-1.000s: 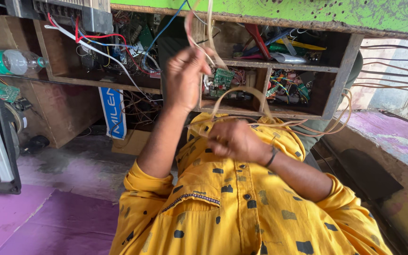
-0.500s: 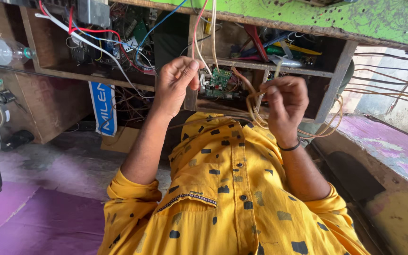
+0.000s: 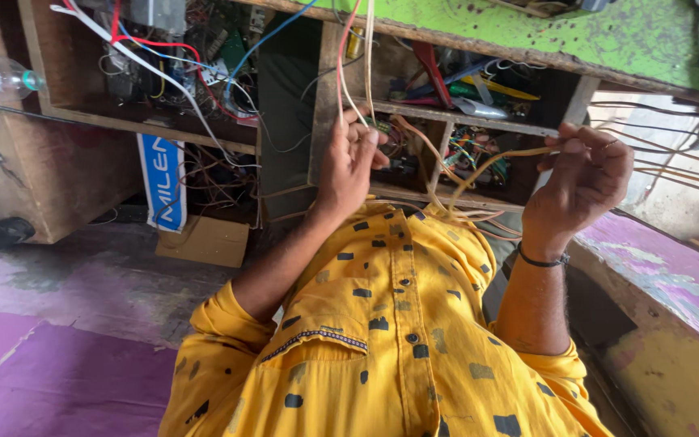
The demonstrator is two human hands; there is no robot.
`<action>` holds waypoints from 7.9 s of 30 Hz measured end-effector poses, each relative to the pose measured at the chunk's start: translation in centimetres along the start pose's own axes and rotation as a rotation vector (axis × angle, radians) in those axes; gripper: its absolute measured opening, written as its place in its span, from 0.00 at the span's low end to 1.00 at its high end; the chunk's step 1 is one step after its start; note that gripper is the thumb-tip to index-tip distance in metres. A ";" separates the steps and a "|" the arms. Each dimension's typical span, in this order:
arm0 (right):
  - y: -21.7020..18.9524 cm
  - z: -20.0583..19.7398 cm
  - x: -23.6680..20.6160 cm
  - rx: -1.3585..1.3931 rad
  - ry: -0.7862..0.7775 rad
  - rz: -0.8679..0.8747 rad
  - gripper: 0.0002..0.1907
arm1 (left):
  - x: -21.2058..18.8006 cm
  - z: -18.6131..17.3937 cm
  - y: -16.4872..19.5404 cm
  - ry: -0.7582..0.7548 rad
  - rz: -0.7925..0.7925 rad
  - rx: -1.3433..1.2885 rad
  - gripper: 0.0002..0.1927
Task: The person disassembles a small electronic device using a screwdriver, then strips and twists multiple wires with pliers. They connect the wires to a circuit board inside the device and inspect the internal components.
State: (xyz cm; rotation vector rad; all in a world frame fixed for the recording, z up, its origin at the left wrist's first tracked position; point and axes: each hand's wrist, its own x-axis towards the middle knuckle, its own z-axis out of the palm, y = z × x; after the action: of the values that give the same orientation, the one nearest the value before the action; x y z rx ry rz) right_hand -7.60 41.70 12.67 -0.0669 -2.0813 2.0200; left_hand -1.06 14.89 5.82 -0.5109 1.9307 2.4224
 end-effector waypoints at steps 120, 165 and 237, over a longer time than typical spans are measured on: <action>-6.3 7.7 -0.2 0.828 -0.664 0.840 0.21 | 7.6 3.0 17.5 -0.577 0.039 0.126 0.09; -5.7 7.8 2.1 -0.101 -0.552 0.099 0.11 | 5.7 4.2 17.2 -0.394 0.238 0.425 0.09; -5.0 7.1 -3.2 0.040 -0.292 0.330 0.04 | 4.7 5.6 11.2 -0.054 0.352 0.399 0.06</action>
State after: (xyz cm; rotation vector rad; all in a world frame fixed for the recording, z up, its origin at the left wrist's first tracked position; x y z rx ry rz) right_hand -5.30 33.89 17.06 -0.1222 -2.3325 2.3878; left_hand -9.14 16.51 16.36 -0.0968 2.5711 2.0847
